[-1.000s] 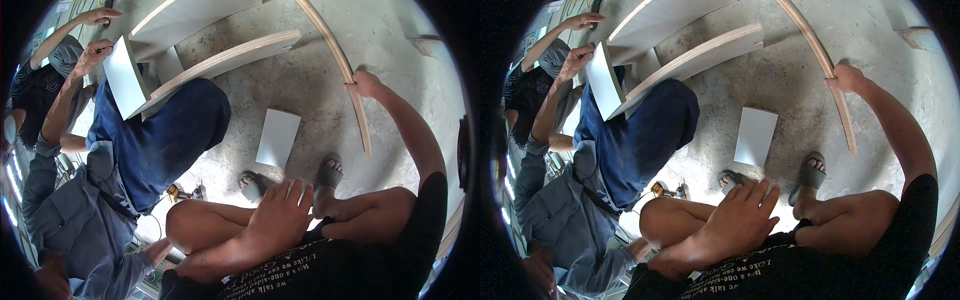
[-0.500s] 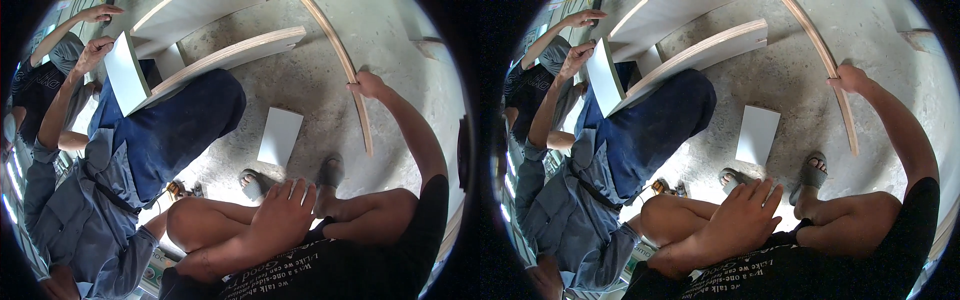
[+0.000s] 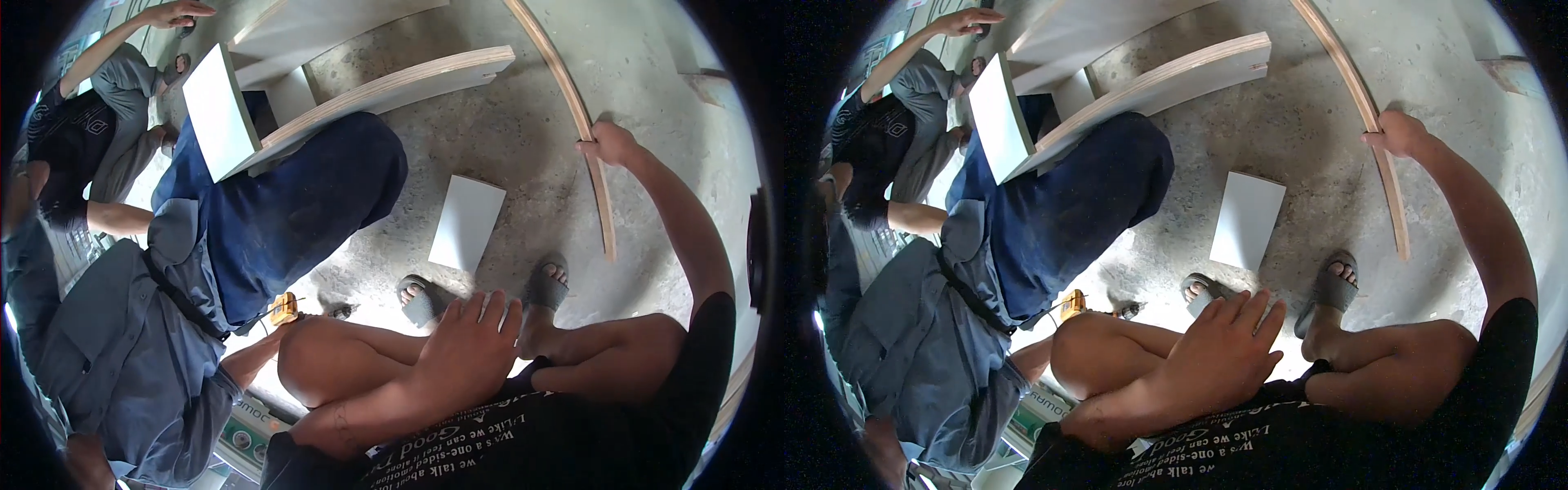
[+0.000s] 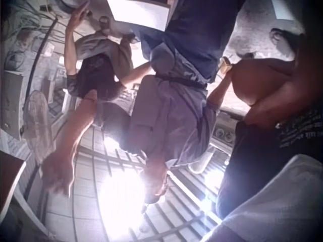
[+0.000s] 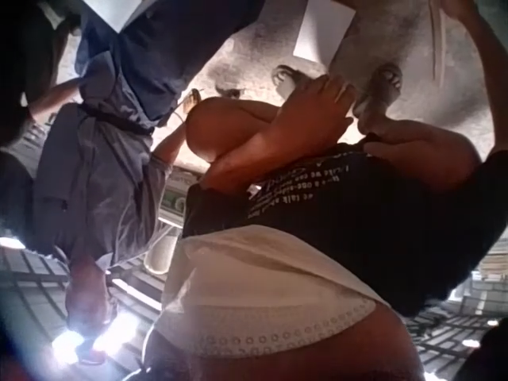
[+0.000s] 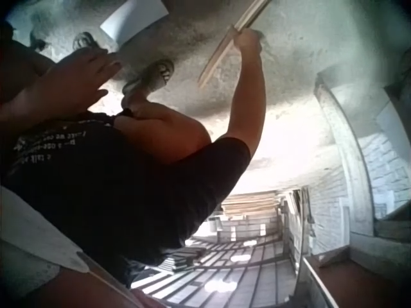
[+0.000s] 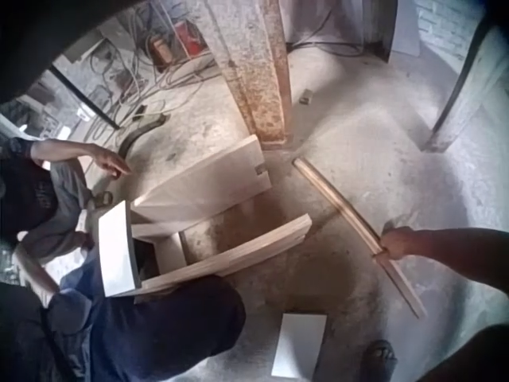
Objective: Assembling wooden panels into a structure using a power drill and screws while sitting on the floor.
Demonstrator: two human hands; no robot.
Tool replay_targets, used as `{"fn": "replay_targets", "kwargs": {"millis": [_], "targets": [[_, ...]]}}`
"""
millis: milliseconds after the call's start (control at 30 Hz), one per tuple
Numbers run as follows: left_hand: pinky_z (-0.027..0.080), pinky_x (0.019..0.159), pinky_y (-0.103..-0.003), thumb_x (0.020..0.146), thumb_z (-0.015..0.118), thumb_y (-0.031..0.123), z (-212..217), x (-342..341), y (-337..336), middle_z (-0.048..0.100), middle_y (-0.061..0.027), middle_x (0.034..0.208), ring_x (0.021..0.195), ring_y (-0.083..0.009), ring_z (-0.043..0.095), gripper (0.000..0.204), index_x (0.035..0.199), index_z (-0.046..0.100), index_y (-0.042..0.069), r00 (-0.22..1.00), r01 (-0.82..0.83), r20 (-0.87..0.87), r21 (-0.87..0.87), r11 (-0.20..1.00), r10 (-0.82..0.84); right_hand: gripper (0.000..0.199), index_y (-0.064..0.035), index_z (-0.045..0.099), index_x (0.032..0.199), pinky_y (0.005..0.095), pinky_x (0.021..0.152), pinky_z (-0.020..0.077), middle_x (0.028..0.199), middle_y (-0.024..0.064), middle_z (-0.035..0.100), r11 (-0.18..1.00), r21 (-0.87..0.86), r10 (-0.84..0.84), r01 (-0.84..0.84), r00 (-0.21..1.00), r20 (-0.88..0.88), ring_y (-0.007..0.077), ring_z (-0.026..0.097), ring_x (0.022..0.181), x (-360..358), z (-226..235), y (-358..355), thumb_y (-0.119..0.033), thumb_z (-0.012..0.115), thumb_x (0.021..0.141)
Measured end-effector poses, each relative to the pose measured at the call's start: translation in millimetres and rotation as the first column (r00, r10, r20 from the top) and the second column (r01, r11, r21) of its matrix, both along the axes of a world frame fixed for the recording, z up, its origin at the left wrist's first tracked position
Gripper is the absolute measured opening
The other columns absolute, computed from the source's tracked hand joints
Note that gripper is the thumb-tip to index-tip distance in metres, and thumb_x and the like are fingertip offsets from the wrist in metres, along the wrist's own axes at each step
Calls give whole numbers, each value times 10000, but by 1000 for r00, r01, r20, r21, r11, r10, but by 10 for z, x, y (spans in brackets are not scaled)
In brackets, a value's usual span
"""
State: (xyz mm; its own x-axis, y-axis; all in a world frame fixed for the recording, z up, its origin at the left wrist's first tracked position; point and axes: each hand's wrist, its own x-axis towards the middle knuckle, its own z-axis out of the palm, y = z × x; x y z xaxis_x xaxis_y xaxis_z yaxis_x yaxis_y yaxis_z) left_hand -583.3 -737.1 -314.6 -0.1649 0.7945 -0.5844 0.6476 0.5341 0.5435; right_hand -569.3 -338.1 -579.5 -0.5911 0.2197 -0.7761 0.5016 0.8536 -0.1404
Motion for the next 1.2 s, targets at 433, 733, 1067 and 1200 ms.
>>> {"fn": "replay_targets", "kwargs": {"millis": [433,733,1067,1200], "targets": [[472,1064,-505,963,652,321,-7,44,-37,554,-263,1402,1273,-411,574,593,1418,523,-38,1000,-10,-10,-3,1000,10,592,27,703,857,485,789,536,873,243,693,999,29,29,-28,999,-28,402,692,873,-29,-22,-6,-563,742,895],[461,1079,-510,979,639,312,-31,33,-48,544,-268,1412,1285,-413,567,589,1426,511,-50,1000,2,31,-1,1000,-2,526,10,708,886,493,777,539,873,231,695,994,71,83,-79,995,-51,415,694,861,-22,-46,6,-512,775,861],[451,1092,-510,989,628,297,-22,26,-46,538,-281,1414,1291,-420,566,598,1447,483,-58,999,-6,39,-16,1000,6,555,8,722,875,486,781,554,871,225,709,983,131,139,-126,985,-98,412,705,887,-48,21,-53,-542,787,843],[447,1097,-514,992,625,293,-55,10,-47,530,-286,1424,1298,-425,559,599,1454,477,-59,997,-24,75,-25,999,26,548,13,728,867,479,790,555,875,228,714,982,126,149,-143,988,-36,409,707,893,-76,-8,-98,-530,795,837]]}}
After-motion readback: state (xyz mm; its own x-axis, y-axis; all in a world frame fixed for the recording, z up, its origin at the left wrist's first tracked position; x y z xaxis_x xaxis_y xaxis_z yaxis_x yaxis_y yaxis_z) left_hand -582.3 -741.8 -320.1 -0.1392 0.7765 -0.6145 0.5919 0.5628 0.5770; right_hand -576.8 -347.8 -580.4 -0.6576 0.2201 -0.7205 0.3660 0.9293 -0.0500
